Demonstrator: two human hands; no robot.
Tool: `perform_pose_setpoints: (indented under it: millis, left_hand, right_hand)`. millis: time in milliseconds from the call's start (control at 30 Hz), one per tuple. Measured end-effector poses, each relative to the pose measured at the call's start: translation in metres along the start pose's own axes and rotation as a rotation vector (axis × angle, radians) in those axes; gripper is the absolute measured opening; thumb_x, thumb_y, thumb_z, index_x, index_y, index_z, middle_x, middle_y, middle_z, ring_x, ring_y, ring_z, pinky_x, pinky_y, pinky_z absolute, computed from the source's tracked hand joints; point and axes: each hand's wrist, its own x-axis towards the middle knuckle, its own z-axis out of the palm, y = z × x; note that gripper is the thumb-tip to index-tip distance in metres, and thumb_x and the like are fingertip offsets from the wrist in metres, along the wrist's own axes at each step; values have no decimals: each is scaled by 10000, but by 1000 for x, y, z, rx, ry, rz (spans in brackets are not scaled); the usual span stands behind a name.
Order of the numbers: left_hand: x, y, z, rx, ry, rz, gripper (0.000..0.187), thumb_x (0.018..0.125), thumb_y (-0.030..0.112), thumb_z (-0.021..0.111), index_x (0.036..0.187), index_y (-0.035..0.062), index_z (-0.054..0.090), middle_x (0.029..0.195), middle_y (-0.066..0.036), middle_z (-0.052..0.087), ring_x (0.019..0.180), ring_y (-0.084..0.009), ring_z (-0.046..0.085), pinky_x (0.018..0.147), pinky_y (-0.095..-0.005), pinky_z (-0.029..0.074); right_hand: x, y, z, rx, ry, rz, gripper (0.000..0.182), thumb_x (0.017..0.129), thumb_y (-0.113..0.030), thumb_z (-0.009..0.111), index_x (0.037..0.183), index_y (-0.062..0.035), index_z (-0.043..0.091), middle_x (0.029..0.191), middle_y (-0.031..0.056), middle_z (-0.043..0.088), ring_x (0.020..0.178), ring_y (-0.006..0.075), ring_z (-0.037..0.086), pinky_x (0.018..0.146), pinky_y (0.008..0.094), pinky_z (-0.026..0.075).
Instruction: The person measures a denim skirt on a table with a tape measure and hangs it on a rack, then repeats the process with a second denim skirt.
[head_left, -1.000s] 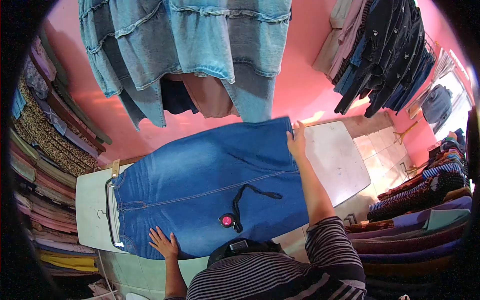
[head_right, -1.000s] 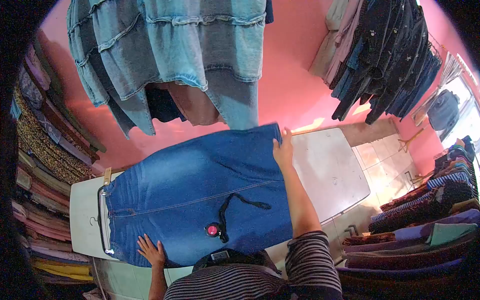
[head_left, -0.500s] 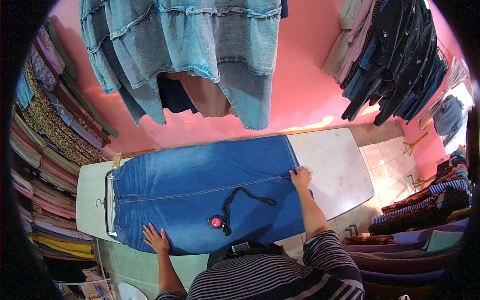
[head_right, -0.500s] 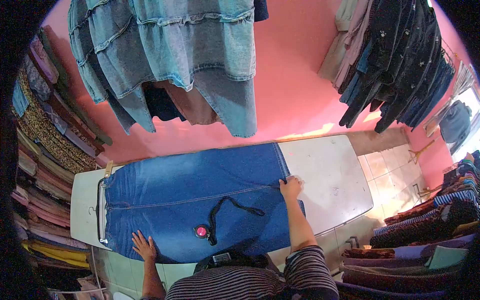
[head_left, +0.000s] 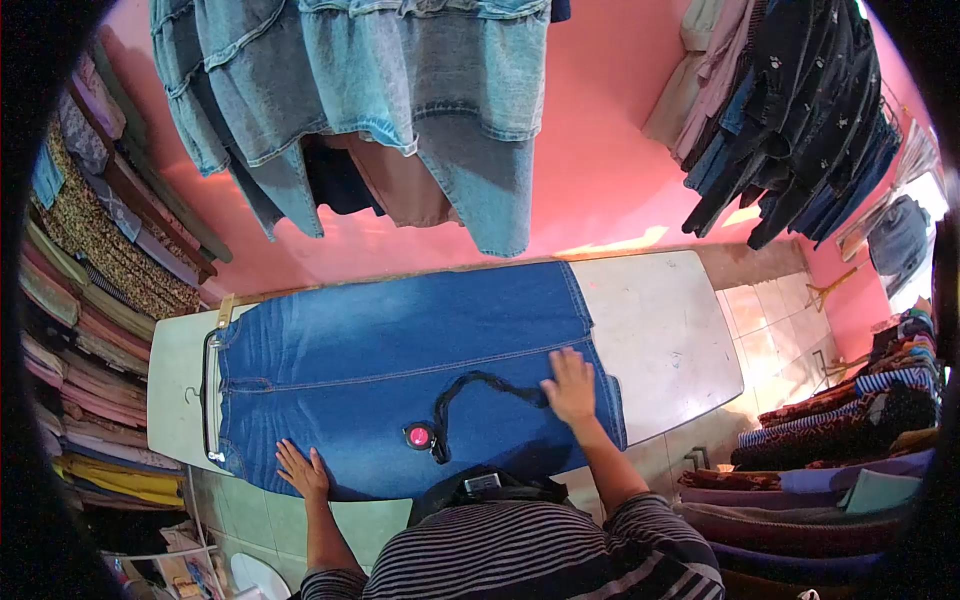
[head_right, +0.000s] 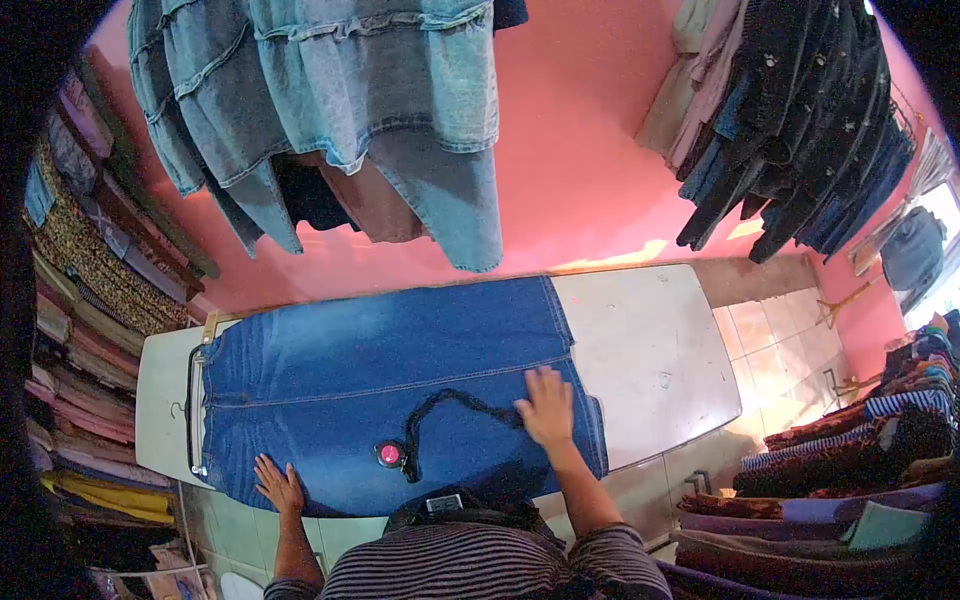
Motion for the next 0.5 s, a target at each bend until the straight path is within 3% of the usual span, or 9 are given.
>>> perform_pose_setpoints:
  millis: [100, 200, 300, 367, 433, 500]
  left_hand:
    - [-1, 2, 1, 16, 10, -17, 662, 852, 442, 366, 1360, 80, 146, 1414, -128, 133, 1297, -325, 120, 999, -553, 80]
    - [0, -1, 6, 34, 35, -27, 677, 842, 438, 380, 1357, 67, 147, 1413, -123, 143, 1301, -301, 128, 1013, -525, 75]
    - [-1, -4, 10, 45, 79, 4, 664, 852, 426, 385, 1355, 60, 153, 1413, -122, 143, 1300, -306, 127, 1007, -533, 95]
    - [0, -3, 10, 45, 74, -14, 667, 850, 427, 387, 1352, 54, 156, 1412, -126, 143, 1299, -307, 127, 1006, -534, 95]
    - [0, -4, 9, 52, 70, -18, 670, 848, 428, 389, 1350, 48, 159, 1411, -129, 143, 1299, -308, 128, 1005, -536, 96]
    - [0, -2, 7, 33, 69, -5, 691, 830, 444, 397, 1345, 40, 174, 1406, -135, 159, 1298, -306, 136, 1007, -537, 84]
  right_hand:
    - [-15, 44, 5, -21, 108, 292, 601, 824, -354, 466, 1323, -84, 267, 1380, 140, 228, 1276, 319, 194, 1011, 493, 160]
    - [-18, 48, 3, -163, 76, 259, 574, 868, -358, 385, 1330, -51, 237, 1375, 166, 228, 1286, 322, 166, 1022, 485, 129]
    - [-19, 22, -6, -186, 227, 157, 585, 840, -308, 448, 1307, -7, 262, 1366, 185, 230, 1269, 346, 191, 1007, 511, 148]
    - [-19, -16, -12, 32, 323, 39, 559, 819, -232, 486, 1281, 12, 286, 1343, 192, 266, 1254, 354, 212, 1004, 502, 157]
    - [-9, -70, -25, 311, 255, -217, 391, 726, -69, 550, 1098, 7, 455, 1107, 185, 475, 1048, 376, 412, 923, 463, 289]
    - [-6, -116, -5, 515, 167, -496, 137, 721, -64, 550, 844, -14, 584, 859, 120, 565, 850, 302, 507, 795, 397, 404]
